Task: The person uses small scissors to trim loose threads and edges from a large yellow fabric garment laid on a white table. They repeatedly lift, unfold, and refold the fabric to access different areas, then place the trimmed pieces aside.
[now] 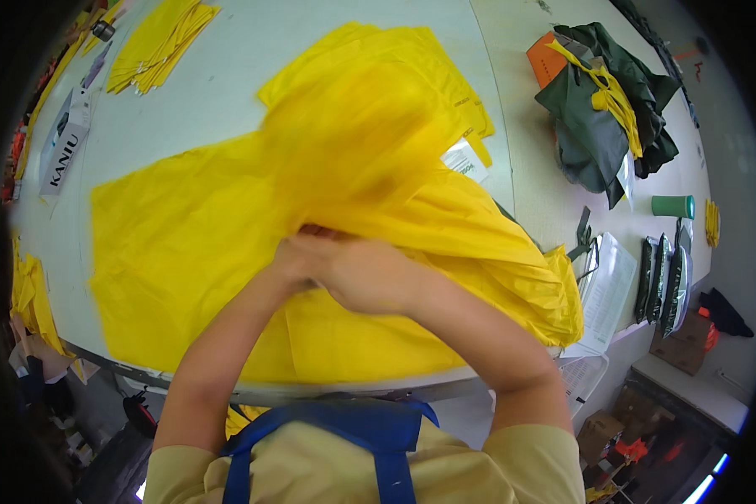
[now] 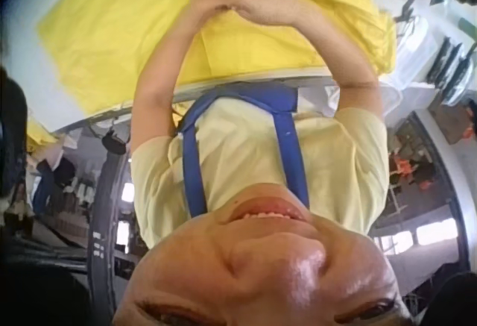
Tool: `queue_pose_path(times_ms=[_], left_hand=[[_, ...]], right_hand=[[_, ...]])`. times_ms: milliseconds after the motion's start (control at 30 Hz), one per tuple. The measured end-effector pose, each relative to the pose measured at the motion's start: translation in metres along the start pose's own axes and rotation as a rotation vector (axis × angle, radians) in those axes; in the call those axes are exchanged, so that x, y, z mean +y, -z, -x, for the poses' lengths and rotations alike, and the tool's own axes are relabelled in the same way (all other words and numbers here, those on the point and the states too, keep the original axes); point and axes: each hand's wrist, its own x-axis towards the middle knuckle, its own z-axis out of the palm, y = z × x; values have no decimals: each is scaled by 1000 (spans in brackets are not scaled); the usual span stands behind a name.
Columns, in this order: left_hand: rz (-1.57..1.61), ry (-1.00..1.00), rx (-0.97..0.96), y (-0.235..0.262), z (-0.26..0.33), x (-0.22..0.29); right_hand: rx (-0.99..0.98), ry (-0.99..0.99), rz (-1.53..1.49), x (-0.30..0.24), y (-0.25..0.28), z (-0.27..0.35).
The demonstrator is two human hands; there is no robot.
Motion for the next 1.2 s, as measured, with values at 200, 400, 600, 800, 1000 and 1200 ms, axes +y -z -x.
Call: queue_pose_path(times_ms=[200,400,600,800,1000,1200], left_hand=[[435,-79,126,-14,65,30],[599,167,802,32,105,13],[264,509,167,104,113,-14],[-94,304,122,100,-73,34],[-307,90,-30,56,-200,6],[-163,100,161,77,-243,43]], right_hand=[[613,-647,-249,70,20,120],[907,-906,638,196,41,183],[628,-342,215,93,20,164],[609,-278,590,105,-7,184],[707,-175,602,107,16,192],[311,-480,401,133,4,230]])
